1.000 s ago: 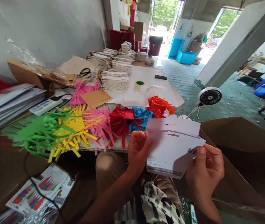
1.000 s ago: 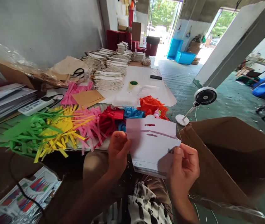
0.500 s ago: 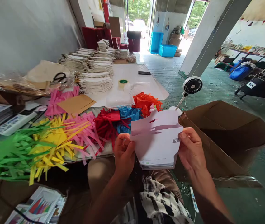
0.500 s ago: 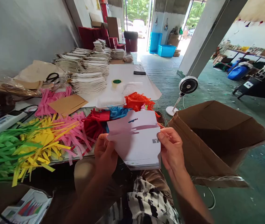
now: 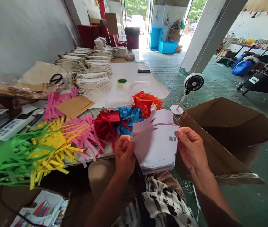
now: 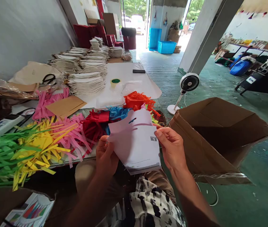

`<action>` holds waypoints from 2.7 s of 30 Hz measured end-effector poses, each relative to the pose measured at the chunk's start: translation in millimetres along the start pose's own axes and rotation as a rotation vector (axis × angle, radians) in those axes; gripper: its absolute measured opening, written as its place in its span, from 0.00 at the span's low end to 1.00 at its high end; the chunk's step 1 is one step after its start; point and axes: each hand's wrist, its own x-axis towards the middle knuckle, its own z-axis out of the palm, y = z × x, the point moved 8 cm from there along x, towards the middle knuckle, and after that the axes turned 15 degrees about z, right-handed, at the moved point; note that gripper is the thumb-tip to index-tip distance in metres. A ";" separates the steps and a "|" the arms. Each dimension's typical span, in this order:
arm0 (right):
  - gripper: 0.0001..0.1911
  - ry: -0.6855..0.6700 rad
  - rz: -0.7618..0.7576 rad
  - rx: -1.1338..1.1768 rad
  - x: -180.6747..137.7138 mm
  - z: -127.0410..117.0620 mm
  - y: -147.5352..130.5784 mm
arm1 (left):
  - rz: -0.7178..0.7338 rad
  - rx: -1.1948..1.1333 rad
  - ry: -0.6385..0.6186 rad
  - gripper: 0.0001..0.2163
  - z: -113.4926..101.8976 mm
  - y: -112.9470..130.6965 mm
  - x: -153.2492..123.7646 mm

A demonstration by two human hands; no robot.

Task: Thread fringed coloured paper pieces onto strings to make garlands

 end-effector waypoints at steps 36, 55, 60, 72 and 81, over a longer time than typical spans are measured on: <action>0.17 -0.042 0.055 0.133 1.3 0.1 7.9 | 0.002 0.019 0.087 0.22 -0.2 -1.8 13.1; 0.12 0.030 0.002 0.100 -5.0 -7.9 -0.9 | 0.048 0.017 0.010 0.20 3.2 -4.8 10.9; 0.10 0.059 -0.073 0.082 -7.7 -10.5 -4.8 | 0.038 0.024 0.002 0.19 4.5 -4.1 11.0; 0.17 0.177 -0.332 -0.137 -16.5 -8.6 -7.8 | 0.083 0.044 0.094 0.19 1.0 3.4 14.0; 0.19 0.234 -0.352 -0.250 -13.7 -10.3 1.0 | 0.081 0.123 0.179 0.17 -2.2 9.1 9.3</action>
